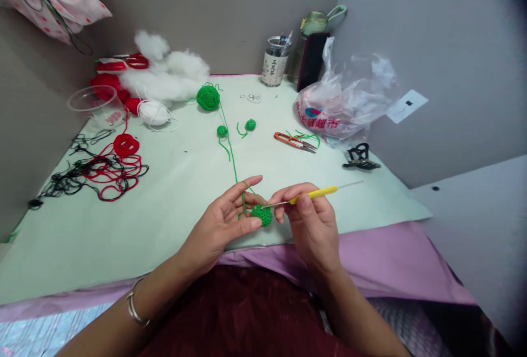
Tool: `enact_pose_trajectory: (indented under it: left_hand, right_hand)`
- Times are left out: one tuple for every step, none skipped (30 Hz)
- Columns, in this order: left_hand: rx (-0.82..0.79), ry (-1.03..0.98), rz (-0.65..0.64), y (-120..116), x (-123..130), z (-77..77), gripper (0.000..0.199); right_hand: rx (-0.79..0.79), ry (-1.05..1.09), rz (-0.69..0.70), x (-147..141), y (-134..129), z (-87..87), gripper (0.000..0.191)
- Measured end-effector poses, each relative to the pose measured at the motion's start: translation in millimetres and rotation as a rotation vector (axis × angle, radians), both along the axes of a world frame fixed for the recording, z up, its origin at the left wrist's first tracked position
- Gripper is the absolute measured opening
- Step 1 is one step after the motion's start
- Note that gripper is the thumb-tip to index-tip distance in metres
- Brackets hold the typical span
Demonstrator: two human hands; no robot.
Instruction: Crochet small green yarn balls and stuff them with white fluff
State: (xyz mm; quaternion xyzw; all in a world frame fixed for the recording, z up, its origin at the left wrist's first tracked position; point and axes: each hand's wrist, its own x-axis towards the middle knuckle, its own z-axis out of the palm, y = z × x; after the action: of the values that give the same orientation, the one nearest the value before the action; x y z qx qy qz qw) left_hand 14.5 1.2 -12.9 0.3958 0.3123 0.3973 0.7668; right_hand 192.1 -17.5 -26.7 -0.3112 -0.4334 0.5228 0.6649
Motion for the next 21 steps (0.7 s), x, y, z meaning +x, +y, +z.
enact_pose_trajectory:
  left_hand:
    - [0.005, 0.002, 0.002, 0.2, -0.4, 0.2, 0.06]
    - [0.012, 0.006, 0.006, 0.5, -0.8, 0.4, 0.059]
    - [0.022, 0.013, 0.011, 0.8, -1.1, 0.6, 0.059]
    - [0.034, 0.024, 0.017, 1.0, -1.3, 0.6, 0.058]
    - [0.049, 0.037, 0.023, 1.2, -1.3, 0.5, 0.058]
    - [0.065, 0.054, 0.033, 1.2, -1.2, 0.4, 0.059]
    - [0.079, 0.074, 0.046, 1.1, -0.8, 0.3, 0.059]
    - [0.086, 0.095, 0.061, 0.7, -0.2, 0.2, 0.06]
    - [0.085, 0.112, 0.077, 0.1, 0.6, 0.3, 0.061]
    - [0.076, 0.12, 0.091, -0.6, 1.6, 0.5, 0.062]
    - [0.06, 0.117, 0.103, -1.6, 2.6, 0.9, 0.062]
    - [0.036, 0.103, 0.111, -2.6, 3.6, 1.4, 0.063]
    - [0.002, 0.08, 0.113, -3.5, 4.4, 2.1, 0.063]
    - [-0.042, 0.052, 0.107, -4.4, 5.0, 2.9, 0.063]
    - [-0.095, 0.022, 0.091, -5.0, 5.3, 3.9, 0.063]
    - [-0.149, -0.006, 0.068, -5.2, 5.3, 4.9, 0.063]
    - [-0.199, -0.03, 0.038, -5.0, 5.0, 6.0, 0.064]
    - [-0.236, -0.049, 0.011, -4.4, 4.3, 7.0, 0.065]
    - [-0.255, -0.062, -0.007, -3.4, 3.4, 7.9, 0.065]
    - [-0.257, -0.065, -0.013, -2.2, 2.4, 8.6, 0.066]
    - [-0.247, -0.06, -0.01, -0.9, 1.4, 9.0, 0.066]
  right_hand:
    - [0.007, -0.011, 0.009, 1.5, 0.1, 0.7, 0.021]
    - [0.018, -0.037, 0.009, 3.2, -0.4, 1.4, 0.021]
    - [0.034, -0.084, -0.003, 5.0, -1.2, 2.2, 0.021]
    - [0.055, -0.152, -0.024, 6.8, -2.4, 3.2, 0.021]
    - [0.085, -0.238, -0.051, 8.7, -3.8, 4.4, 0.021]
    - [0.127, -0.34, -0.078, 10.3, -5.2, 5.7, 0.021]
    - [0.186, -0.452, -0.108, 11.7, -6.6, 6.9, 0.021]
    - [0.268, -0.571, -0.139, 12.7, -7.8, 7.9, 0.021]
    - [0.366, -0.696, -0.177, 13.2, -8.9, 8.3, 0.022]
    - [0.468, -0.822, -0.227, 13.2, -9.9, 7.9, 0.022]
    - [0.56, -0.948, -0.284, 12.7, -10.8, 6.7, 0.023]
    - [0.636, -1.061, -0.343, 11.9, -11.6, 4.7, 0.024]
    - [0.687, -1.144, -0.399, 10.8, -12.4, 1.9, 0.027]
    - [0.717, -1.188, -0.441, 9.6, -12.9, -1.1, 0.031]
    - [0.725, -1.186, -0.468, 8.4, -13.3, -4.0, 0.035]
    - [0.706, -1.138, -0.472, 7.5, -13.6, -6.4, 0.038]
    - [0.666, -1.059, -0.452, 6.8, -13.6, -7.7, 0.038]
    - [0.602, -0.957, -0.418, 6.4, -13.4, -8.0, 0.037]
    - [0.528, -0.846, -0.376, 6.2, -13.1, -7.1, 0.034]
    - [0.451, -0.733, -0.339, 6.2, -12.7, -5.5, 0.03]
    - [0.378, -0.625, -0.312, 6.4, -12.2, -3.3, 0.026]
